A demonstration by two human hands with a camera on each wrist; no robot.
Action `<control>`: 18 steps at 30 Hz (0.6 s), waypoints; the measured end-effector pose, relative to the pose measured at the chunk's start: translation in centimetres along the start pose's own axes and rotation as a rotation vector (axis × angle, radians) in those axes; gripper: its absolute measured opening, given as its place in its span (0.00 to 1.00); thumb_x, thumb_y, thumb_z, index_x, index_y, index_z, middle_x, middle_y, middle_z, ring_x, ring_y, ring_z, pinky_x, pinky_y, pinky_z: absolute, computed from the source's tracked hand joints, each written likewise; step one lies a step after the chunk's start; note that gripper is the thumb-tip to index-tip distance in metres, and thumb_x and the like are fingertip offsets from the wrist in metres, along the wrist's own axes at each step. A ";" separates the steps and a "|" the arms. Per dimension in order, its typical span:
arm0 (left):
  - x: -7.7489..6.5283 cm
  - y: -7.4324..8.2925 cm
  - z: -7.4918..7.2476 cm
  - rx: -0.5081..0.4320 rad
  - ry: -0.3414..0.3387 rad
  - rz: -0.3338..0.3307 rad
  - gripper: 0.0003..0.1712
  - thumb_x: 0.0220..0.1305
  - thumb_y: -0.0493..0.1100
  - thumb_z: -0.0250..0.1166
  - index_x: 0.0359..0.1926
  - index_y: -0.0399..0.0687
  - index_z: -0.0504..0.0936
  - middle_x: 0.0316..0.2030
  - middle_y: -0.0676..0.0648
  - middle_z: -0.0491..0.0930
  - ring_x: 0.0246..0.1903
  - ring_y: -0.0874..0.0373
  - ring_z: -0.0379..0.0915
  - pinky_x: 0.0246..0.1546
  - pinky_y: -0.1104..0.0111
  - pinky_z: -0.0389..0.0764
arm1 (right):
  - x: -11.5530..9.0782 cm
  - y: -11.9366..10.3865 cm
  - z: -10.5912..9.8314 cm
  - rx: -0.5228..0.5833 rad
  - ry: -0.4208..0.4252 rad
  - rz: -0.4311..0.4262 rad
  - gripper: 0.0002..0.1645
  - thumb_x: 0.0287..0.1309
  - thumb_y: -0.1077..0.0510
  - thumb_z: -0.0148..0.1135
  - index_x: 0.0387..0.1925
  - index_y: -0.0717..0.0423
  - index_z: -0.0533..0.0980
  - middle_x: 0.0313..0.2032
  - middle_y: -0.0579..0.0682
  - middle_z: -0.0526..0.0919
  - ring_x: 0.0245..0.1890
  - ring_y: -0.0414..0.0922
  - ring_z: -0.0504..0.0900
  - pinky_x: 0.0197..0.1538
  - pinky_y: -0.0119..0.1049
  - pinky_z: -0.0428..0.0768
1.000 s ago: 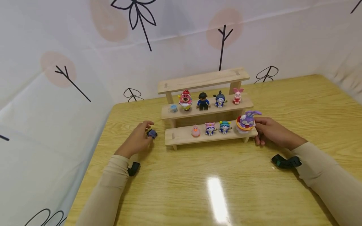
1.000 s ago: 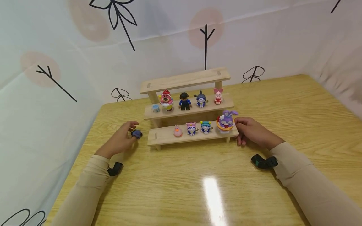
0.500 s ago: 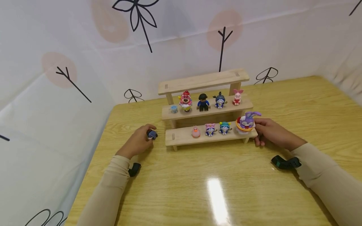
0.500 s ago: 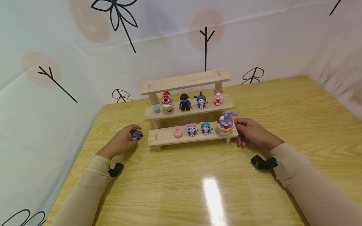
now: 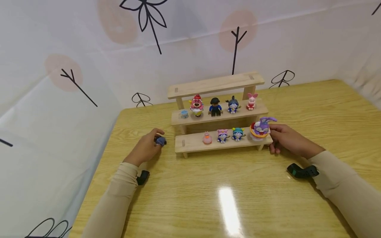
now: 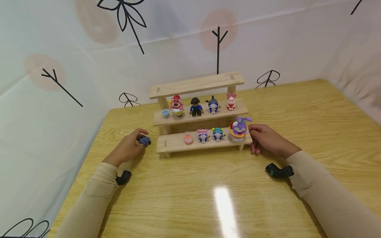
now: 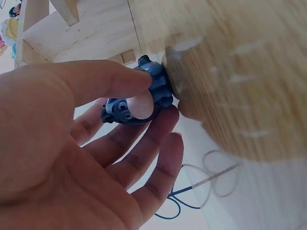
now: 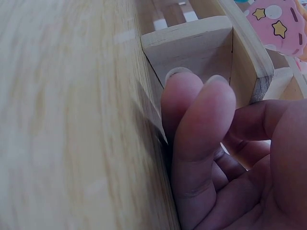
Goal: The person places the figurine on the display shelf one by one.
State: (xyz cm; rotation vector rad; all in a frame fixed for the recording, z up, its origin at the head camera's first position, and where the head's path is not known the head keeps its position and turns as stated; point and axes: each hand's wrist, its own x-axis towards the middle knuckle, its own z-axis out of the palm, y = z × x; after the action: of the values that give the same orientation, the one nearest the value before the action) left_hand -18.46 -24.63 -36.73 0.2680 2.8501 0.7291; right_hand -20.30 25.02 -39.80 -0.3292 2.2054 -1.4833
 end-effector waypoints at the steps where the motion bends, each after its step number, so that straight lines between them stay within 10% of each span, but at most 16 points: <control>1: 0.0 0.1 0.0 -0.008 0.002 -0.003 0.26 0.70 0.32 0.55 0.67 0.47 0.66 0.64 0.34 0.73 0.39 0.49 0.78 0.35 0.62 0.75 | -0.1 0.0 -0.1 0.000 0.001 0.000 0.28 0.82 0.51 0.30 0.69 0.66 0.60 0.25 0.56 0.81 0.20 0.46 0.78 0.26 0.40 0.83; 6: 0.1 0.2 0.1 -0.058 0.028 -0.018 0.23 0.72 0.35 0.54 0.65 0.46 0.67 0.54 0.35 0.79 0.22 0.55 0.68 0.25 0.66 0.71 | -0.1 0.0 -0.1 -0.001 0.004 0.007 0.28 0.82 0.51 0.30 0.68 0.67 0.61 0.24 0.56 0.81 0.20 0.45 0.78 0.26 0.40 0.83; 18: -0.2 0.8 -0.2 -0.092 0.307 0.046 0.20 0.71 0.43 0.56 0.61 0.45 0.75 0.39 0.44 0.82 0.27 0.54 0.71 0.26 0.65 0.73 | 0.0 0.0 0.0 -0.008 0.007 -0.002 0.27 0.82 0.51 0.30 0.65 0.67 0.62 0.24 0.55 0.81 0.19 0.45 0.78 0.25 0.40 0.82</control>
State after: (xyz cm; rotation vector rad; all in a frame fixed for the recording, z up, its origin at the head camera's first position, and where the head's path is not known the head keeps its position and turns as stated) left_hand -18.22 -24.09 -36.16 0.2255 3.0917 0.9860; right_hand -20.30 25.05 -39.77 -0.3293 2.2180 -1.4792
